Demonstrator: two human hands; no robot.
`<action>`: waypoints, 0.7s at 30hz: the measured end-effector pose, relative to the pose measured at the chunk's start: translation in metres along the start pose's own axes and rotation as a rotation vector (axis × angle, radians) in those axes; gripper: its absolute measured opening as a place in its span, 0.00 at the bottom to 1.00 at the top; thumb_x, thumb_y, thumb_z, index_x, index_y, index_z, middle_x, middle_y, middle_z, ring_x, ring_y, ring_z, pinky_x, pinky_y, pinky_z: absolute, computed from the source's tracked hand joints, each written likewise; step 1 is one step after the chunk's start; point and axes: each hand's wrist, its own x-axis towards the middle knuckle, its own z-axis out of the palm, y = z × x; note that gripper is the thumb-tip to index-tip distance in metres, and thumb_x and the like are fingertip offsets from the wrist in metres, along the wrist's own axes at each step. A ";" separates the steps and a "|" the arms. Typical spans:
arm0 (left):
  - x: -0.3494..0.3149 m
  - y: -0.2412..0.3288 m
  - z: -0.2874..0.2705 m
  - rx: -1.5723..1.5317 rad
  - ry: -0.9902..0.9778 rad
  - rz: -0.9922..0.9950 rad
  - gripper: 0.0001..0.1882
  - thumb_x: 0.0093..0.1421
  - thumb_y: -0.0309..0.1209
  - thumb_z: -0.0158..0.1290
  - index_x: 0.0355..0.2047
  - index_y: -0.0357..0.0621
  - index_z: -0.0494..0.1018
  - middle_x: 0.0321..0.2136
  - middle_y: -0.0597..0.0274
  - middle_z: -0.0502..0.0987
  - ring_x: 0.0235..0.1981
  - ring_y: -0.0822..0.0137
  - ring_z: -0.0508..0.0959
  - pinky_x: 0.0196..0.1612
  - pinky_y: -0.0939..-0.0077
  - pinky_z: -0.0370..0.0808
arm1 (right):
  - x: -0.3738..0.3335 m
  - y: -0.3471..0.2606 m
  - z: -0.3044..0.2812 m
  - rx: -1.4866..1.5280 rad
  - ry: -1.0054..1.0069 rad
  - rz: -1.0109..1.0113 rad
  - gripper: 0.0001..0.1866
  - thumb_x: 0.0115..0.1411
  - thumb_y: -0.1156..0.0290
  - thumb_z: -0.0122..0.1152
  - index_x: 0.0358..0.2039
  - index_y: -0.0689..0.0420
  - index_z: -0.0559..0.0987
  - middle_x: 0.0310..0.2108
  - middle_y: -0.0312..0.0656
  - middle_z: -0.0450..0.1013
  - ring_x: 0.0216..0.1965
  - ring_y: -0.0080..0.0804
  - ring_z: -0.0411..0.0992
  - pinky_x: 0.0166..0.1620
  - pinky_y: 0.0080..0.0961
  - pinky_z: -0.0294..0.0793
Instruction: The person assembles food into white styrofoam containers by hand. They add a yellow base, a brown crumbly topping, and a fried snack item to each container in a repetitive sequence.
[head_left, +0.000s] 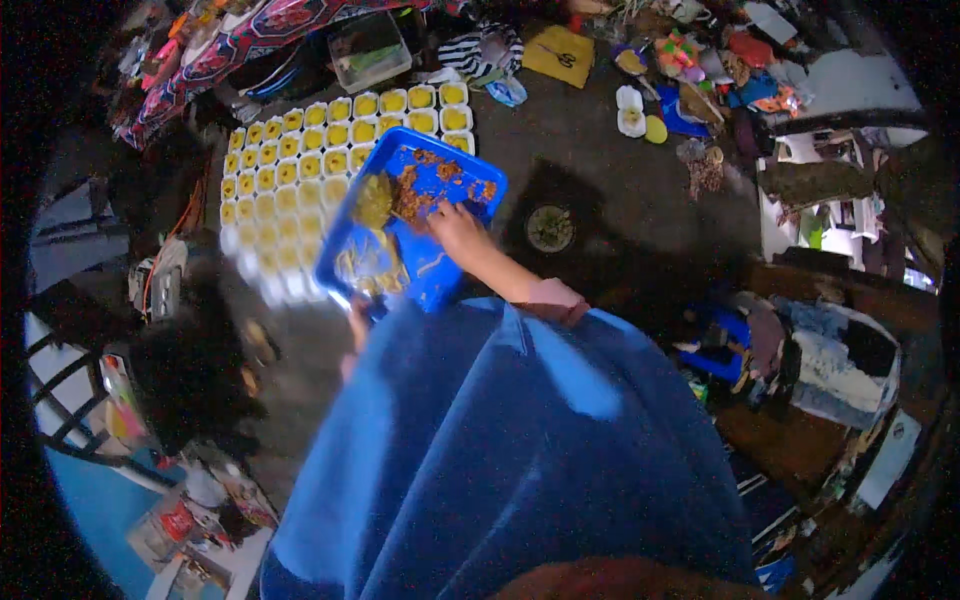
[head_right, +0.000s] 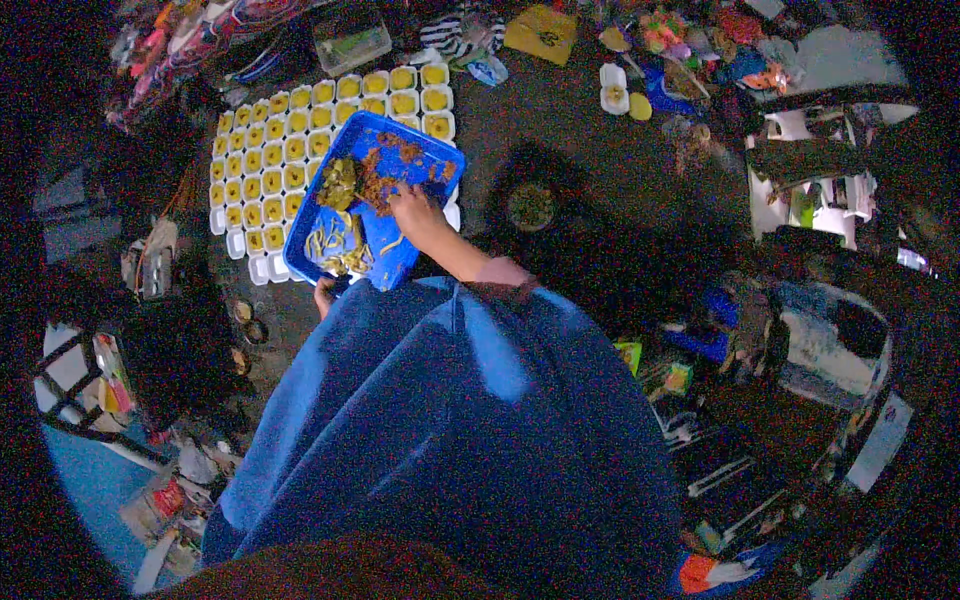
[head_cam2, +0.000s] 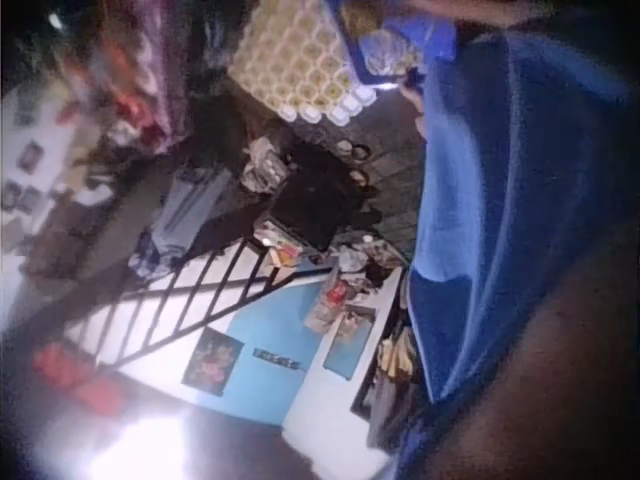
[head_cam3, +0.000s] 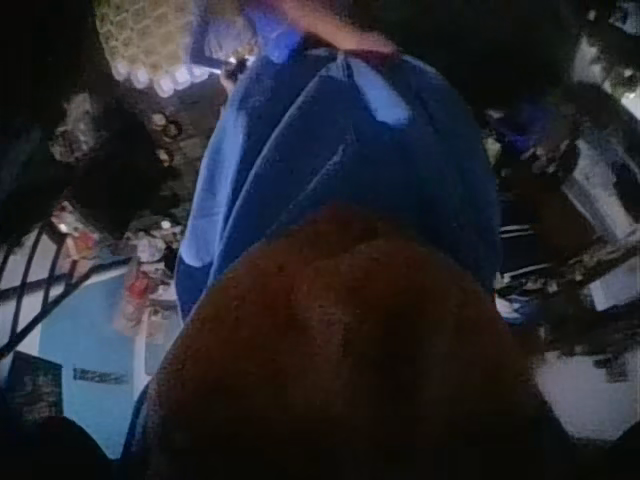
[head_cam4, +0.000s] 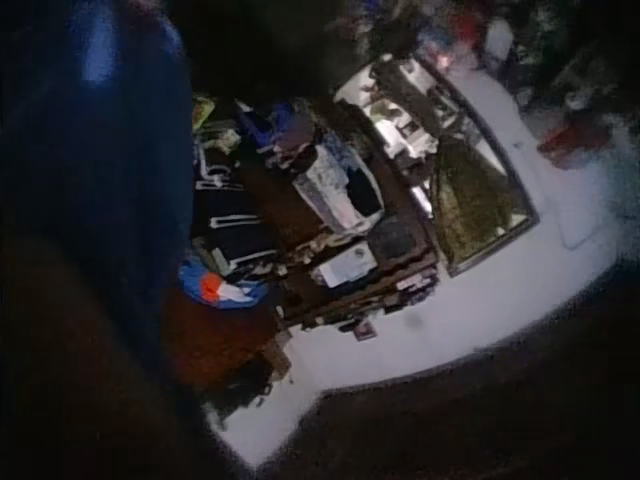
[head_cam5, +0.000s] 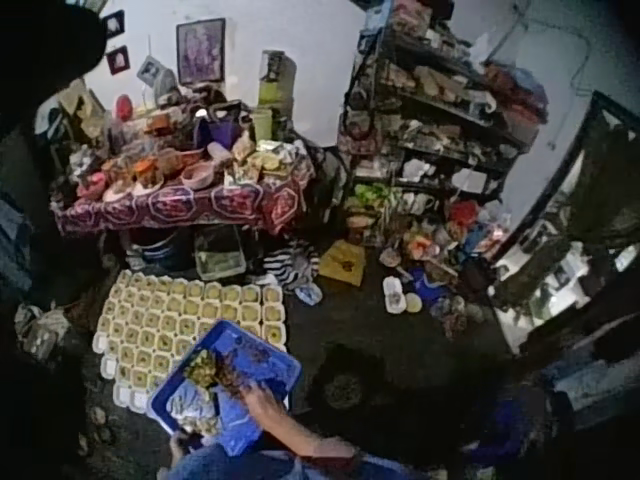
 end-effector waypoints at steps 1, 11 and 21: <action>0.007 -0.002 -0.003 -0.066 -0.040 -0.109 0.09 0.42 0.22 0.47 0.24 0.47 0.61 0.20 0.67 0.65 0.23 0.74 0.64 0.30 0.79 0.62 | 0.002 0.004 -0.006 -0.005 0.032 -0.019 0.09 0.46 0.74 0.42 0.28 0.61 0.69 0.37 0.49 0.60 0.37 0.47 0.62 0.38 0.36 0.64; 0.050 -0.047 0.121 0.040 0.271 0.174 0.08 0.44 0.36 0.41 0.20 0.44 0.63 0.19 0.61 0.68 0.23 0.65 0.67 0.30 0.72 0.65 | 0.081 0.095 -0.042 0.088 -0.136 -0.206 0.06 0.45 0.75 0.45 0.25 0.61 0.70 0.27 0.50 0.64 0.31 0.47 0.64 0.34 0.37 0.65; 0.094 0.030 0.270 -0.412 0.505 0.006 0.08 0.42 0.35 0.41 0.16 0.45 0.65 0.18 0.66 0.67 0.24 0.71 0.64 0.29 0.78 0.61 | 0.218 0.174 -0.059 0.055 -0.299 -0.453 0.09 0.43 0.76 0.45 0.28 0.59 0.71 0.24 0.48 0.64 0.28 0.46 0.66 0.31 0.36 0.66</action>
